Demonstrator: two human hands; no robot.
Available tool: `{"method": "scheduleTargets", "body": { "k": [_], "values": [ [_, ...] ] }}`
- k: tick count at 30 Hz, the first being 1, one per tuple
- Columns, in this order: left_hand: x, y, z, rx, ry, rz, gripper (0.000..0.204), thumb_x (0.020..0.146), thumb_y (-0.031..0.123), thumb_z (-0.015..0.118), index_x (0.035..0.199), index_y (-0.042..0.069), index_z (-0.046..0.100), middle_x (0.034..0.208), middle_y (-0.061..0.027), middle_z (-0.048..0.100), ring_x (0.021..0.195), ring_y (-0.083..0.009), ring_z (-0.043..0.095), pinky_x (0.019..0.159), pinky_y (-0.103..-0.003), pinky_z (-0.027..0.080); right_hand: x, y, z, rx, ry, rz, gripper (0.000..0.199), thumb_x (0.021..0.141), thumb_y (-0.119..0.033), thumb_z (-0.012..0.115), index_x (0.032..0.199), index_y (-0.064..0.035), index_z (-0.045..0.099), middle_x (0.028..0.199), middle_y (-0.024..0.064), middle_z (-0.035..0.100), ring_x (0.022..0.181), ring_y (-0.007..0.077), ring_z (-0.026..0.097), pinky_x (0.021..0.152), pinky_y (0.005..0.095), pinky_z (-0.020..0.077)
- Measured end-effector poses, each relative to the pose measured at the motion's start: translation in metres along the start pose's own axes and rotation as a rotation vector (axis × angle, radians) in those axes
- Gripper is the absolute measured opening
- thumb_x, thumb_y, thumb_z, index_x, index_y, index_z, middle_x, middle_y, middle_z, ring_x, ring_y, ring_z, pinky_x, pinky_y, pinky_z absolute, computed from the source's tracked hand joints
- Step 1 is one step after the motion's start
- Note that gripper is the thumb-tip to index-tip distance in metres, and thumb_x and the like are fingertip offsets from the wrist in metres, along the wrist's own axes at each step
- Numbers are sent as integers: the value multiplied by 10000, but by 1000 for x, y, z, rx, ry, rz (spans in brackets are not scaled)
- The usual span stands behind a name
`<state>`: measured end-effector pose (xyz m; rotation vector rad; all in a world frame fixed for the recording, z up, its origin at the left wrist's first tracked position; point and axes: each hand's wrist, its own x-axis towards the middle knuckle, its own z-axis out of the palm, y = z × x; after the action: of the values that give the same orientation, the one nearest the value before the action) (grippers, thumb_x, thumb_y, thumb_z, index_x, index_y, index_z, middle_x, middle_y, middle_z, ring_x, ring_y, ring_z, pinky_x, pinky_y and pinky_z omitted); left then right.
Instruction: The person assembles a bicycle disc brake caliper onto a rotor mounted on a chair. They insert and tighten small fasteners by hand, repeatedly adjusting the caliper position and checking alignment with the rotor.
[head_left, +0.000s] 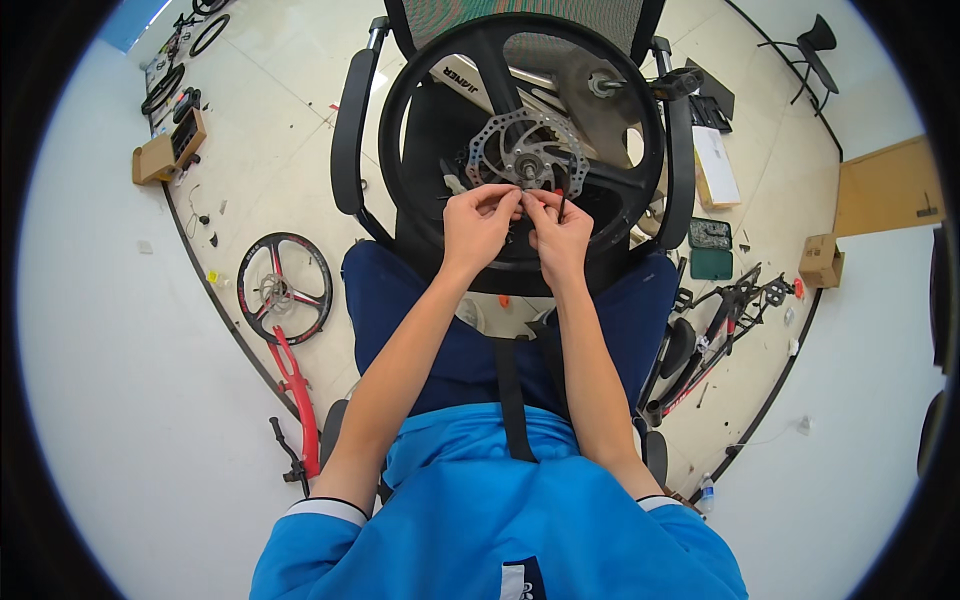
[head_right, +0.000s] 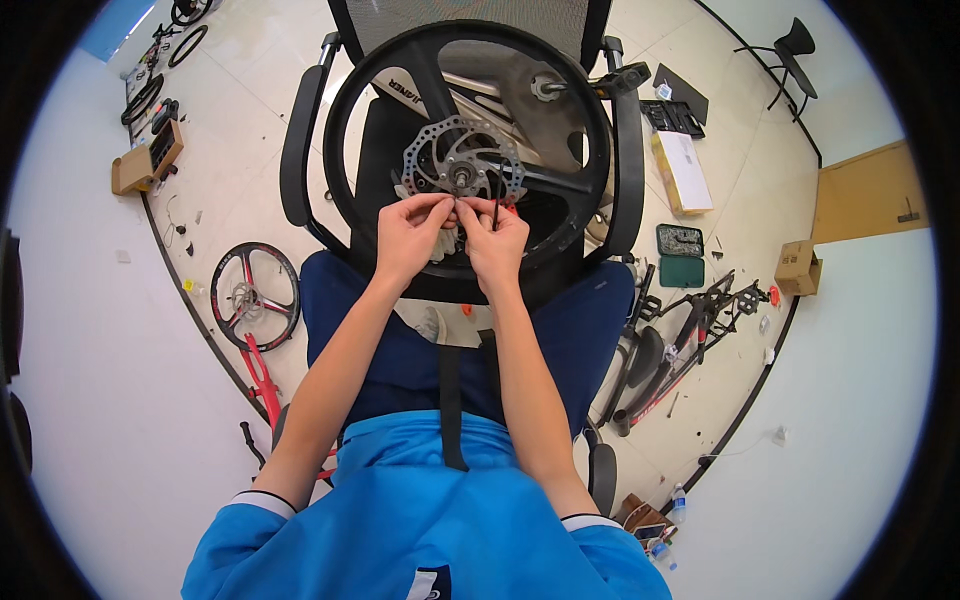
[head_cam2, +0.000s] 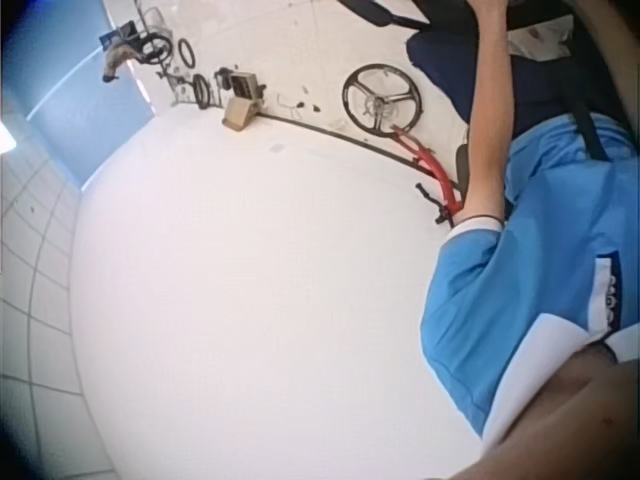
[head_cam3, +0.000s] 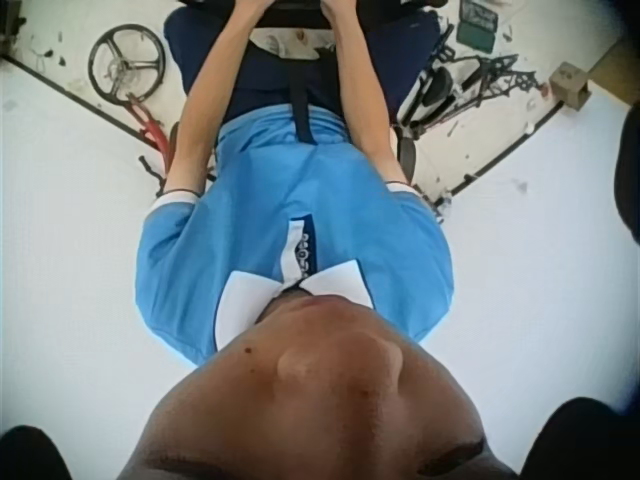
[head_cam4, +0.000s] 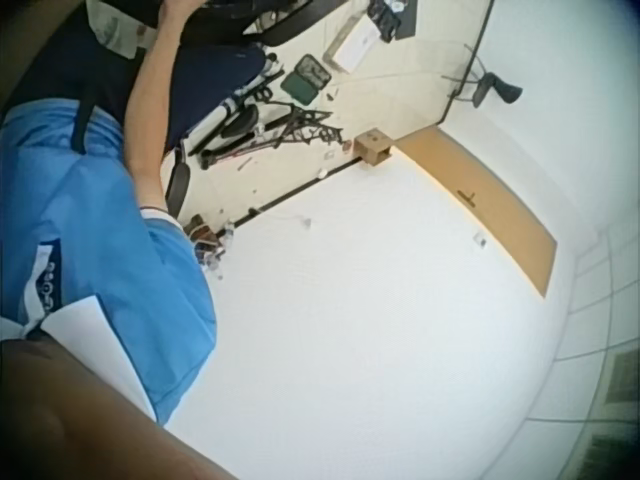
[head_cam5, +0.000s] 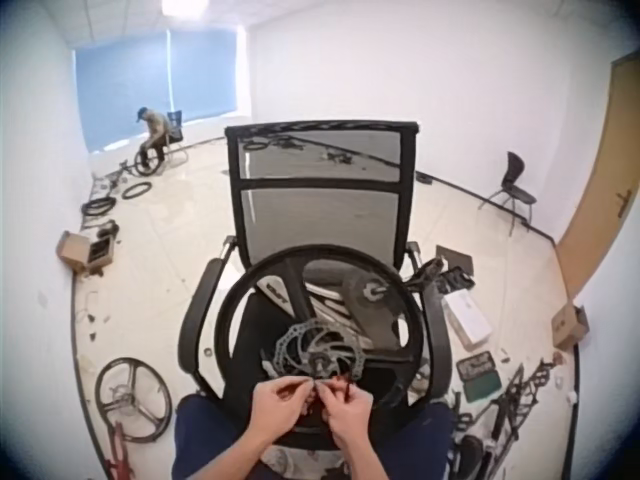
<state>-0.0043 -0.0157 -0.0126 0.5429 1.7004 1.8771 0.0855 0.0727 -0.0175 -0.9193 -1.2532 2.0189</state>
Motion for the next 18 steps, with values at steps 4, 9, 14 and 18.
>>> {"method": "scheduleTargets", "body": {
  "k": [4, 9, 14, 18],
  "values": [
    [3, -6, 1, 7, 71, 14, 163, 958, 35, 695, 1061, -87, 728, 938, -107, 750, 835, -140, 724, 771, -261, 600, 6, 14, 8, -45, 56, -87, 127, 933, -62, 748, 994, 50, 755, 672, -110, 510, 591, -9, 374, 519, 193, 297],
    [2, -6, 7, -12, 103, 41, 157, 957, 27, 691, 1052, -91, 730, 938, -112, 751, 828, -138, 724, 767, -261, 600, 7, 18, 10, -59, 80, -151, 115, 932, -50, 742, 975, 55, 751, 686, -103, 525, 598, -9, 372, 526, 194, 302],
    [3, -1, 10, 31, 109, 82, 157, 959, 28, 686, 1047, -94, 731, 928, -108, 752, 817, -134, 725, 750, -259, 598, 12, 24, 10, -108, 116, -201, 135, 940, -76, 745, 1003, 44, 746, 640, -100, 497, 517, -3, 373, 459, 203, 278],
    [6, 0, 11, 118, 135, 91, 152, 956, 22, 680, 1041, -95, 729, 917, -110, 755, 805, -136, 729, 731, -259, 597, 10, 18, 13, -125, 150, -134, 149, 907, -80, 764, 969, 55, 751, 684, -76, 566, 589, -8, 388, 521, 198, 303]
  ]
}}
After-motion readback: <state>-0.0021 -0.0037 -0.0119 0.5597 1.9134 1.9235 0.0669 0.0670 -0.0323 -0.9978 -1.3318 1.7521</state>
